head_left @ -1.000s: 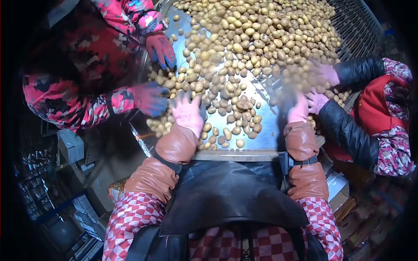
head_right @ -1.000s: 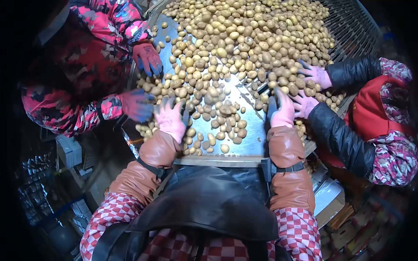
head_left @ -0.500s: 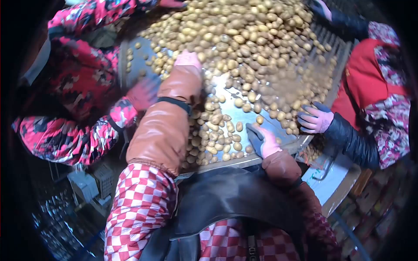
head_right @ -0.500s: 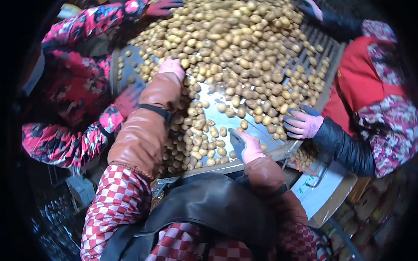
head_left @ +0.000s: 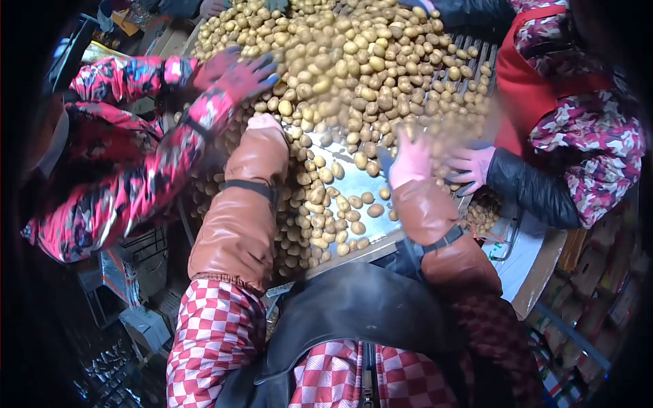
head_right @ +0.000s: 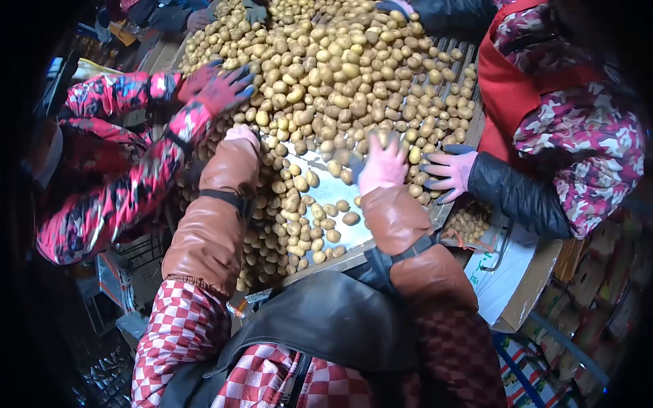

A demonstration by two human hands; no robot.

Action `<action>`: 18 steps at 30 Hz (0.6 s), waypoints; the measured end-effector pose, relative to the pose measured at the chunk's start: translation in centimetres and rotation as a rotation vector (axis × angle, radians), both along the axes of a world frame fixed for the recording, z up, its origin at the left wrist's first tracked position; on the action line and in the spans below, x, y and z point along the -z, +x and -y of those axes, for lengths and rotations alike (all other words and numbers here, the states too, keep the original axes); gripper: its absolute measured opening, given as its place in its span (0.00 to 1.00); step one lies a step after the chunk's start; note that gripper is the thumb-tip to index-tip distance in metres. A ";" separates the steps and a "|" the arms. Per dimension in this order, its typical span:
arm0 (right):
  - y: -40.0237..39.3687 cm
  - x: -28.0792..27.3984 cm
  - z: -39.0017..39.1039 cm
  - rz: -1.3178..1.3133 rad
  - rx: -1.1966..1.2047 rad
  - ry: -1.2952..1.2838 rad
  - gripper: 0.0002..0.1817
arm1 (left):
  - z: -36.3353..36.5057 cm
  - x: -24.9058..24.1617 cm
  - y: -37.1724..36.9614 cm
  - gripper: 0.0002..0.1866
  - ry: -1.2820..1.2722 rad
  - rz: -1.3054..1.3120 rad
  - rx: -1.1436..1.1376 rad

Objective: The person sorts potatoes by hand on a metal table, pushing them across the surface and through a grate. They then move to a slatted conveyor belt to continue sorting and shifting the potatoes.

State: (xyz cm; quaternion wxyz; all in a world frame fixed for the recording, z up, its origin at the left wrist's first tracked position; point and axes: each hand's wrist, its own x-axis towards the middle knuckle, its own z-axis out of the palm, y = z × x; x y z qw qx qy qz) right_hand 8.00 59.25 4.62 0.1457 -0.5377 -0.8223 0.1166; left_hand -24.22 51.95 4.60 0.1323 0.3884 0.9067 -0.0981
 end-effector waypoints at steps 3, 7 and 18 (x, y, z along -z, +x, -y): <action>0.9 1.5 3.6 -0.232 -0.213 -0.274 0.32 | 1.4 0.2 0.9 0.17 -0.015 0.024 -0.017; 2.3 0.7 8.9 0.107 -0.586 -0.473 0.30 | 2.2 0.7 0.3 0.17 0.044 0.044 -0.045; 4.0 0.7 5.5 -1.535 0.134 -1.768 0.30 | 5.2 -5.8 16.9 0.16 0.587 0.711 0.158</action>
